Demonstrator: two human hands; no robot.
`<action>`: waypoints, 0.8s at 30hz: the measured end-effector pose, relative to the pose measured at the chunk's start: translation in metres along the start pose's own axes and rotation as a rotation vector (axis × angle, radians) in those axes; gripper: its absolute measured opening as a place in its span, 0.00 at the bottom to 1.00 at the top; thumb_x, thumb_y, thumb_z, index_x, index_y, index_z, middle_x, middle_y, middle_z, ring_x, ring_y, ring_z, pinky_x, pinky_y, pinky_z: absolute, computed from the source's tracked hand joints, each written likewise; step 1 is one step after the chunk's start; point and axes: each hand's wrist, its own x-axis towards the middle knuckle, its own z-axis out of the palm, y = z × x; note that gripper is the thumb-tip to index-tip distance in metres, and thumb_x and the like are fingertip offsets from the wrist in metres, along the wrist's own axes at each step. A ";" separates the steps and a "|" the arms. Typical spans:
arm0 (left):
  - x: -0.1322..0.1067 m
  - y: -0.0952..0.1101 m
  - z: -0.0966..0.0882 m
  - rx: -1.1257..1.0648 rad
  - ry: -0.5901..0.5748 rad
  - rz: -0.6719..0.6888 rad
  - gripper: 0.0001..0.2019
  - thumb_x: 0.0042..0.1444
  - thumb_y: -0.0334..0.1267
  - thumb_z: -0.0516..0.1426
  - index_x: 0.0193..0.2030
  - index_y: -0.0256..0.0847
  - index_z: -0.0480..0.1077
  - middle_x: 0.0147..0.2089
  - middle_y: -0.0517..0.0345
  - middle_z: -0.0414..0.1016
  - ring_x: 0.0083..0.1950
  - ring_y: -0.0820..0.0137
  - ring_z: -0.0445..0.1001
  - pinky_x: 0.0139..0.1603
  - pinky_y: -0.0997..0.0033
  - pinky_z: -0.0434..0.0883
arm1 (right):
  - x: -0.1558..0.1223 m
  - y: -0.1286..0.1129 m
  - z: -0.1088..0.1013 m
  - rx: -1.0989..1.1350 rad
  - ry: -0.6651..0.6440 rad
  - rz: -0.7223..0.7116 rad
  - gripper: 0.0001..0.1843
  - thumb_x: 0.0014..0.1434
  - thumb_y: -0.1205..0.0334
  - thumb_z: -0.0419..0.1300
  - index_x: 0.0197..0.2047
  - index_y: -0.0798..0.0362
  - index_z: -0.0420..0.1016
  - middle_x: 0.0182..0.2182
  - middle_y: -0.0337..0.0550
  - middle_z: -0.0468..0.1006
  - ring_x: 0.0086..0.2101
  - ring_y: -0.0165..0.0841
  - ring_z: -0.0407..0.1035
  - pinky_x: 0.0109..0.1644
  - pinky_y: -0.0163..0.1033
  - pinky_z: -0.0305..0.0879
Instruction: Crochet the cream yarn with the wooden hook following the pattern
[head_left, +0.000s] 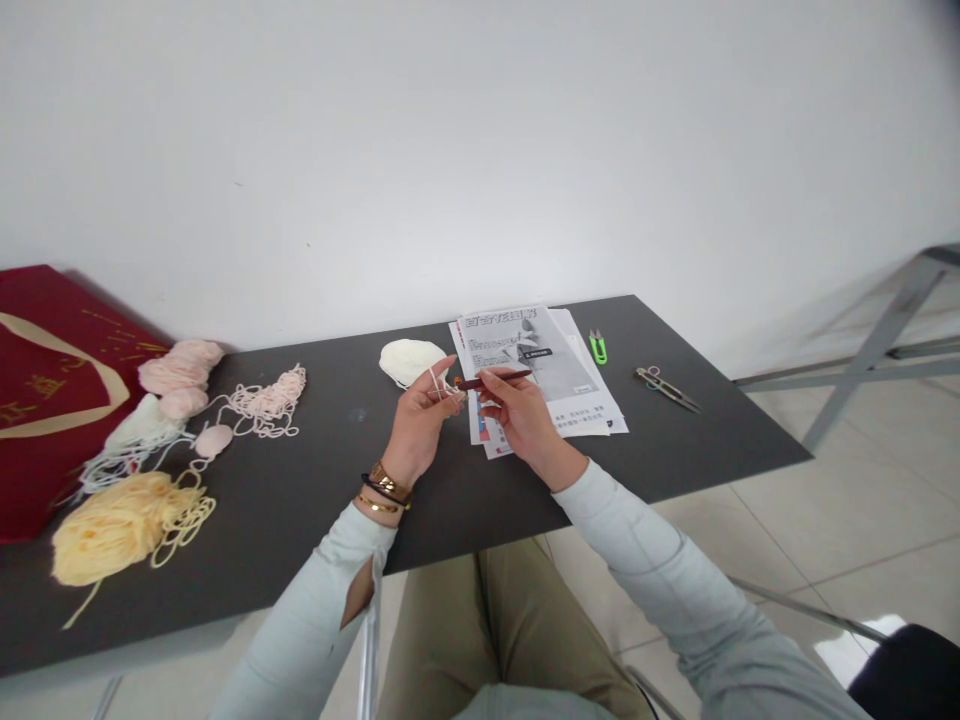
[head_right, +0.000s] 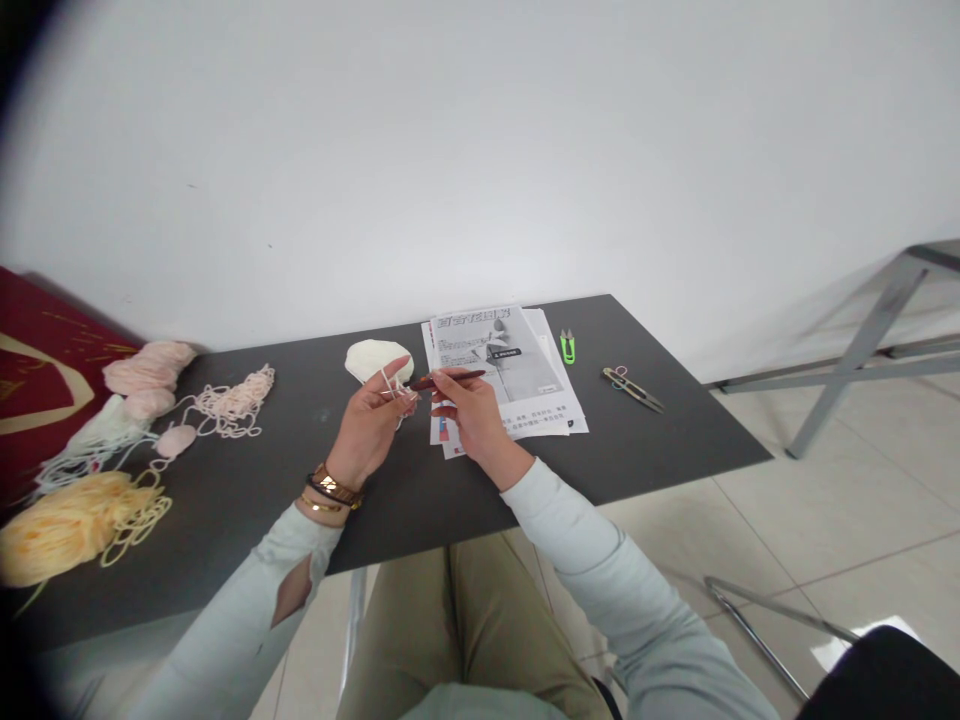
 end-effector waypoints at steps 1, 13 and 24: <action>-0.001 0.001 0.001 -0.025 -0.016 -0.016 0.27 0.45 0.31 0.65 0.55 0.42 0.70 0.27 0.65 0.71 0.28 0.78 0.68 0.33 0.76 0.65 | 0.000 0.000 0.000 -0.004 -0.005 0.004 0.12 0.44 0.58 0.70 0.32 0.54 0.79 0.25 0.37 0.79 0.22 0.24 0.69 0.23 0.27 0.68; -0.004 0.001 0.004 -0.014 -0.059 0.031 0.28 0.45 0.31 0.65 0.55 0.44 0.70 0.35 0.63 0.76 0.33 0.77 0.71 0.39 0.76 0.68 | -0.005 0.002 0.001 -0.088 -0.159 0.005 0.11 0.44 0.60 0.70 0.33 0.52 0.77 0.28 0.36 0.80 0.28 0.27 0.73 0.27 0.29 0.70; -0.002 0.008 -0.003 0.027 -0.081 0.028 0.24 0.51 0.35 0.62 0.56 0.40 0.69 0.31 0.60 0.75 0.32 0.74 0.72 0.37 0.73 0.67 | -0.004 -0.002 -0.002 -0.035 -0.210 0.028 0.10 0.46 0.63 0.69 0.35 0.52 0.78 0.29 0.38 0.81 0.30 0.30 0.75 0.30 0.32 0.72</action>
